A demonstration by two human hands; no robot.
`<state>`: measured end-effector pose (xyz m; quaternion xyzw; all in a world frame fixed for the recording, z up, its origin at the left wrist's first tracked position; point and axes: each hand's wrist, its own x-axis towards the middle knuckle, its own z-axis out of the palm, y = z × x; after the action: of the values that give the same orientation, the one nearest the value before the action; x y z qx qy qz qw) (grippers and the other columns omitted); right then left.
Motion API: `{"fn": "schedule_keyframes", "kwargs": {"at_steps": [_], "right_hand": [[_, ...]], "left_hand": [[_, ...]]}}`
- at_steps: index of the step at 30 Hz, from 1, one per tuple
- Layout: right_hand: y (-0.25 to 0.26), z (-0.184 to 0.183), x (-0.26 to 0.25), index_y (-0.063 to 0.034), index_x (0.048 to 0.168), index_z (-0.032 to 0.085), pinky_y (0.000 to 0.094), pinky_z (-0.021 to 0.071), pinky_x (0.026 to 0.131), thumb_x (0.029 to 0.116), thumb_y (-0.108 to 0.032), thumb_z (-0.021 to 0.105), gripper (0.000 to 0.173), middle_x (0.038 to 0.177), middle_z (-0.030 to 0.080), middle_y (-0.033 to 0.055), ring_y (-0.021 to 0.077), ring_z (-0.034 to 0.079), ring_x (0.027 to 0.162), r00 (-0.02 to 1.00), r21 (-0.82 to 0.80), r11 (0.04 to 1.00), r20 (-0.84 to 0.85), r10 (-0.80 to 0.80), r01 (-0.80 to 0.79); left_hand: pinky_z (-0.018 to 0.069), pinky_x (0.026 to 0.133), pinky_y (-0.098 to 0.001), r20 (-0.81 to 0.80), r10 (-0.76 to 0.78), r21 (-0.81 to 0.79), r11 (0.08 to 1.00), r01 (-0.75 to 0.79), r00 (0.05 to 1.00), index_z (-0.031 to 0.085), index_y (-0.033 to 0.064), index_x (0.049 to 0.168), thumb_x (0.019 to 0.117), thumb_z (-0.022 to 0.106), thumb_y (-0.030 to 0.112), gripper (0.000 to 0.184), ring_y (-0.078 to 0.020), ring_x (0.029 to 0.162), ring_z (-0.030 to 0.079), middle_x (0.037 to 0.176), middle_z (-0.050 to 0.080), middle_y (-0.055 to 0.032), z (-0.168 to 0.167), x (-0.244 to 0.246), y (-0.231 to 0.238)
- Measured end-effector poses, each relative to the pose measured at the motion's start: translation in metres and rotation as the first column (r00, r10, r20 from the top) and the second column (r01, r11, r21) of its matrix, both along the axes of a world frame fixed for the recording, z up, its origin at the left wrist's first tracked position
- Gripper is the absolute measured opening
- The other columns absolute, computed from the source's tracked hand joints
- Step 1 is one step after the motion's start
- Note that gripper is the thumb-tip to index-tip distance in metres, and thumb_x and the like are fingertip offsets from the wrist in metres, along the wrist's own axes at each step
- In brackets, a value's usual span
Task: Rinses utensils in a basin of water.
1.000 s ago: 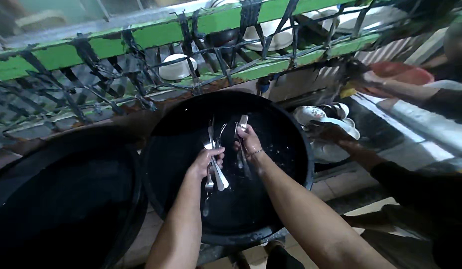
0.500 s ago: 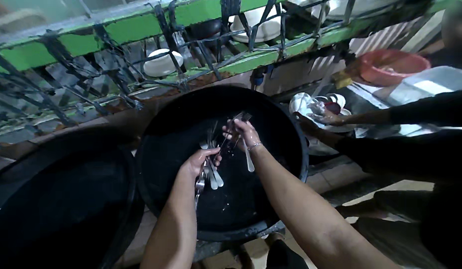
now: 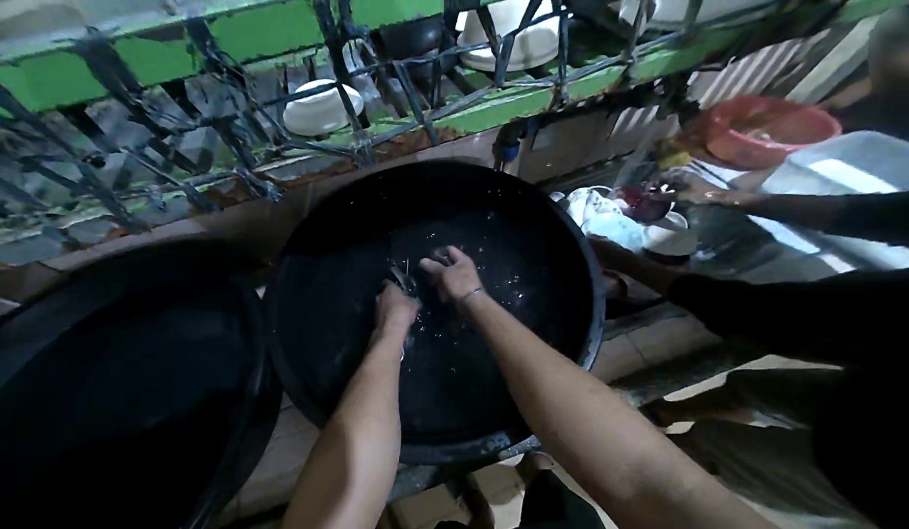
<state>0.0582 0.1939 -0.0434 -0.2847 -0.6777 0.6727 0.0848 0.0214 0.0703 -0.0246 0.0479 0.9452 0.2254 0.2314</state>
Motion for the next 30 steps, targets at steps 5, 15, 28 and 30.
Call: {"fn": "schedule_keyframes", "kwargs": {"at_steps": [5,15,28,30], "right_hand": [[-0.020,0.003,-0.009,-0.0070,0.129,0.067,0.0603,0.0515,0.098,0.0879,-0.047,0.080,0.058,0.116,0.071,0.0198,0.0353,0.067,0.111,0.977,0.181,0.970,0.171,0.129,-0.160],[0.017,-0.015,-0.004,-0.0022,0.115,0.069,0.0351,0.0534,0.061,0.0955,-0.023,0.074,0.029,0.086,0.069,0.0099,0.0148,0.060,0.064,0.996,-0.038,0.996,-0.031,0.079,-0.080],[0.063,-0.024,-0.003,-0.0134,0.136,0.043,0.0254,0.0476,0.049,0.1017,-0.008,0.056,0.037,0.080,0.053,0.0021,0.0095,0.049,0.053,0.889,-0.709,0.692,-0.220,-0.401,0.137],[0.065,-0.020,-0.002,-0.0068,0.123,0.051,0.0255,0.0510,0.051,0.1031,-0.009,0.054,0.020,0.084,0.061,0.0056,0.0103,0.054,0.055,0.918,-0.709,0.700,-0.216,-0.333,0.087]], "left_hand": [[0.0540,0.096,-0.0588,-0.082,-0.091,-0.078,0.993,0.085,0.992,0.044,-0.0032,0.145,0.0922,0.070,0.009,0.060,-0.0424,0.115,0.067,0.123,0.066,-0.0275,0.006,0.018,0.011],[0.0502,0.101,-0.0607,-0.016,-0.132,0.311,0.941,0.130,0.991,0.050,-0.0013,0.142,0.0894,0.082,0.031,0.069,-0.0405,0.117,0.064,0.125,0.065,-0.0267,-0.017,-0.002,0.002],[0.0535,0.051,-0.0265,0.370,-0.189,0.767,0.615,-0.185,0.909,0.058,0.0025,0.128,0.1050,0.059,0.016,0.027,-0.0122,0.056,0.058,0.080,0.063,-0.0052,-0.009,-0.017,-0.023],[0.0467,0.046,-0.0223,0.396,-0.342,0.782,0.612,-0.118,0.852,0.059,0.0058,0.129,0.1061,0.053,0.014,0.025,-0.0080,0.052,0.051,0.078,0.060,-0.0022,-0.002,-0.016,-0.028]]}}
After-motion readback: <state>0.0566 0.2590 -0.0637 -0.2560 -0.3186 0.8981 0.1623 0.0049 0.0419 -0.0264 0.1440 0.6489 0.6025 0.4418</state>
